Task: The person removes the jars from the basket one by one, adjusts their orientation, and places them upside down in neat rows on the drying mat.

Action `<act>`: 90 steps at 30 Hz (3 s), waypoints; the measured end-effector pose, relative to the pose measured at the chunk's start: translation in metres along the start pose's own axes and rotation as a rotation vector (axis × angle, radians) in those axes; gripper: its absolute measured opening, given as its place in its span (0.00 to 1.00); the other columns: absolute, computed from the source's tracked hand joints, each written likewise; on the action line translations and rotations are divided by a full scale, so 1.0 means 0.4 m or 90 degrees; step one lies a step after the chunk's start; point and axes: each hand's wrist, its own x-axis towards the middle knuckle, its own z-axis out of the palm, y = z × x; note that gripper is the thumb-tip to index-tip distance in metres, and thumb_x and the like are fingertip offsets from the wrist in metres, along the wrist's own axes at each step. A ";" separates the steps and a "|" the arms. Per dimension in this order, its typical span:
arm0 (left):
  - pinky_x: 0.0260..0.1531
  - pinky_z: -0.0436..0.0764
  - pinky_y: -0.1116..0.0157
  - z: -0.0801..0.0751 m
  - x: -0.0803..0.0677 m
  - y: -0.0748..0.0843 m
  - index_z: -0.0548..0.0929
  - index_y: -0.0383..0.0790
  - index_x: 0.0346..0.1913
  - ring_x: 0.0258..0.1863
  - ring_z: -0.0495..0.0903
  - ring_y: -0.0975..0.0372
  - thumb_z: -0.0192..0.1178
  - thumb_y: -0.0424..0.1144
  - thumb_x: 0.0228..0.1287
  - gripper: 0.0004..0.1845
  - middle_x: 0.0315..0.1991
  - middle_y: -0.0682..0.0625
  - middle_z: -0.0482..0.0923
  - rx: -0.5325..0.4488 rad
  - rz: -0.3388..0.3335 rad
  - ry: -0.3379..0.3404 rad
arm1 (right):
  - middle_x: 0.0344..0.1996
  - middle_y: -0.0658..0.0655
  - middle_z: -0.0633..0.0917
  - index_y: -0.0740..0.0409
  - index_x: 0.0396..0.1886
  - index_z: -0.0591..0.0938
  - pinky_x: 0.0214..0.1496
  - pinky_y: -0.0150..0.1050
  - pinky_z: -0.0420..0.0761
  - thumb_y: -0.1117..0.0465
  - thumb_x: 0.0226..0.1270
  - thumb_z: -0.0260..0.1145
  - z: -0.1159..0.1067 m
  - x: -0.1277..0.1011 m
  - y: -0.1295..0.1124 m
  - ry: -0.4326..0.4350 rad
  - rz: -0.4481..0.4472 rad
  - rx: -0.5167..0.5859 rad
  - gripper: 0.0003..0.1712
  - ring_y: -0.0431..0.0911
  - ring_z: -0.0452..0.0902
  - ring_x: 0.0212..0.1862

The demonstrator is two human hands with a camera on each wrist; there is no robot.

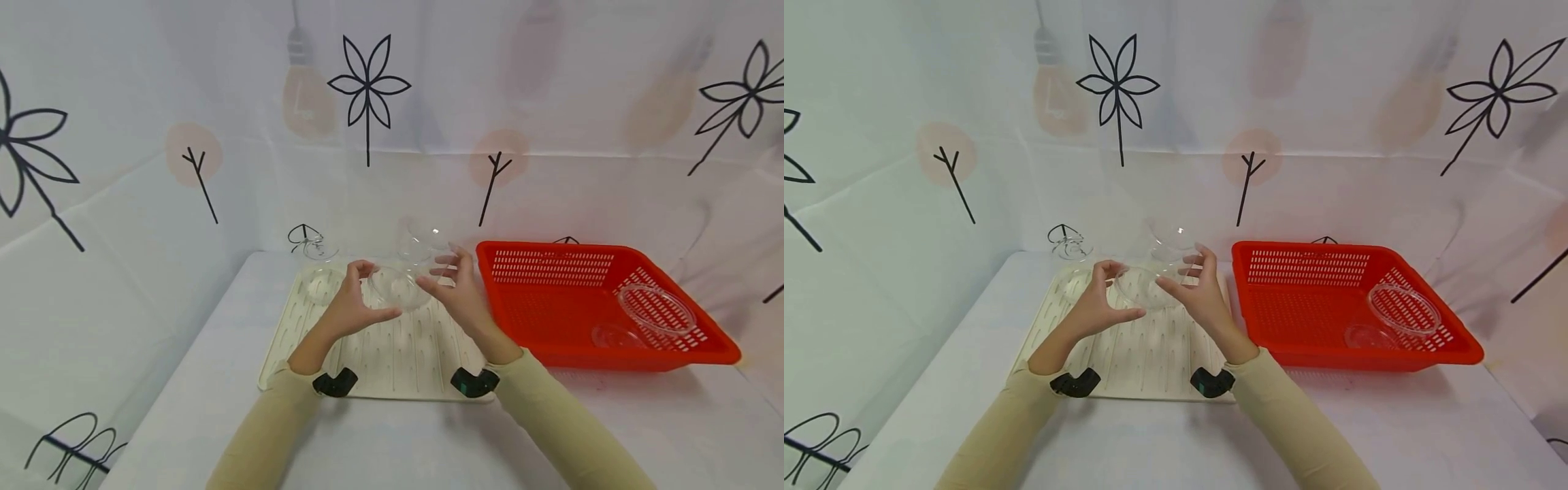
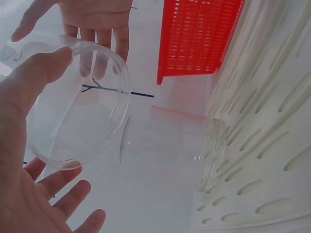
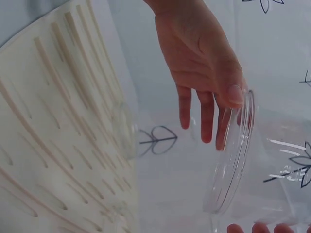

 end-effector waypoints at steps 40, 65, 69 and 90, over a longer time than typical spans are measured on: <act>0.54 0.64 0.41 -0.217 -0.197 -0.224 0.72 0.41 0.55 0.60 0.60 0.47 0.77 0.50 0.37 0.40 0.58 0.46 0.62 0.134 -0.008 -0.080 | 0.61 0.64 0.61 0.57 0.70 0.48 0.53 0.51 0.75 0.63 0.57 0.69 0.071 0.036 0.017 -0.097 0.006 0.052 0.49 0.57 0.63 0.60; 0.54 0.63 0.42 -0.306 -0.314 -0.313 0.67 0.32 0.60 0.58 0.62 0.41 0.77 0.57 0.30 0.53 0.58 0.35 0.65 0.277 -0.046 -0.166 | 0.62 0.61 0.62 0.50 0.71 0.51 0.49 0.43 0.77 0.60 0.52 0.74 0.193 0.058 0.057 -0.213 -0.005 0.035 0.52 0.54 0.70 0.57; 0.54 0.62 0.42 -0.311 -0.325 -0.316 0.67 0.31 0.60 0.57 0.63 0.41 0.77 0.57 0.31 0.53 0.57 0.36 0.67 0.267 -0.047 -0.162 | 0.62 0.58 0.62 0.51 0.71 0.51 0.52 0.42 0.75 0.59 0.51 0.74 0.218 0.067 0.063 -0.259 -0.023 0.013 0.53 0.50 0.66 0.61; 0.54 0.61 0.41 -0.314 -0.321 -0.304 0.67 0.32 0.61 0.58 0.61 0.40 0.77 0.56 0.32 0.53 0.58 0.35 0.67 0.265 -0.062 -0.165 | 0.62 0.61 0.60 0.54 0.70 0.50 0.52 0.38 0.75 0.62 0.47 0.76 0.328 0.084 0.082 -0.415 -0.007 -0.004 0.56 0.52 0.63 0.62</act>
